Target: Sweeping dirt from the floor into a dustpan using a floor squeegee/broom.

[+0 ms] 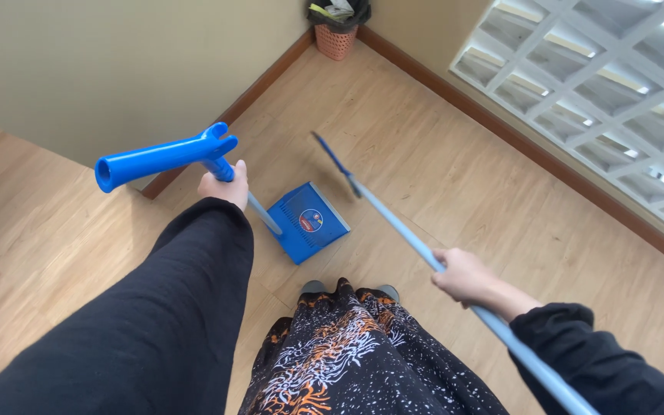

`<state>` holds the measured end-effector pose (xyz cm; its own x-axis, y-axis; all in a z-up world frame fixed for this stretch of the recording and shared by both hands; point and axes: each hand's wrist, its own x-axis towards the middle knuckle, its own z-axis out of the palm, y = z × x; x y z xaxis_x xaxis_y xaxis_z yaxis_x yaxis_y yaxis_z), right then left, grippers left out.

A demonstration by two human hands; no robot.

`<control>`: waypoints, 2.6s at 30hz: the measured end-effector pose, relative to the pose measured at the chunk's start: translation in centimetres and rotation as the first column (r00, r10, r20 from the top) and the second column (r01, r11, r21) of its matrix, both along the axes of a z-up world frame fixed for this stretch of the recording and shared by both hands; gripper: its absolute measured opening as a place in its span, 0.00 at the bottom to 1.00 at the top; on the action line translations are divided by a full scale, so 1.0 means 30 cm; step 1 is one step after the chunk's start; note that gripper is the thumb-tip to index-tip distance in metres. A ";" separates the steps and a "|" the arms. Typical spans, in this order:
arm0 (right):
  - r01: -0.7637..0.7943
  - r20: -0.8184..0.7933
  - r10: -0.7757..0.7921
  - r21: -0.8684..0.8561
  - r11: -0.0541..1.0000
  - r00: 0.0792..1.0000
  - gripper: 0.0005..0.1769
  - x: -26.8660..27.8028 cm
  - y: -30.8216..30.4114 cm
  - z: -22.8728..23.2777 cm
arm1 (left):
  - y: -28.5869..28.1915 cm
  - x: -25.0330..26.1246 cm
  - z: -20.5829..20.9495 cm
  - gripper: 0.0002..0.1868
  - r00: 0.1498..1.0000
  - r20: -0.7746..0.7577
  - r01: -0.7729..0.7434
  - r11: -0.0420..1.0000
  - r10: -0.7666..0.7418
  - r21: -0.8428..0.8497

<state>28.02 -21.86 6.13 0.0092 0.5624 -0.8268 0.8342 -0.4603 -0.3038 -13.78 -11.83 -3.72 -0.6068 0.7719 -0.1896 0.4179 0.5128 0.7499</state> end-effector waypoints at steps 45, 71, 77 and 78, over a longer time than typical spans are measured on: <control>-0.241 0.085 0.235 0.077 0.967 0.968 0.24 -0.071 0.141 -0.037 | -0.130 -0.092 0.005 0.15 0.999 0.016 -0.029 0.997 0.030 -0.073; -0.433 0.271 0.404 0.057 0.899 0.874 0.15 0.131 0.746 -0.478 | -0.299 -0.219 -0.016 0.13 0.987 -0.026 -0.161 0.987 0.161 0.028; -0.501 0.244 0.477 0.047 0.864 0.845 0.14 0.026 0.904 -0.581 | -0.294 -0.203 -0.011 0.12 0.970 0.018 -0.244 0.967 0.243 0.073; -0.502 0.244 0.480 0.033 0.864 0.843 0.14 0.024 0.912 -0.589 | -0.283 -0.189 -0.004 0.12 0.969 0.048 -0.247 0.966 0.244 0.081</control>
<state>28.75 5.51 -11.54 -0.1134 0.6145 -0.7807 0.9932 0.0482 -0.1064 -19.43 -20.33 -3.84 -0.7737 0.6142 -0.1555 0.2581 0.5296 0.8081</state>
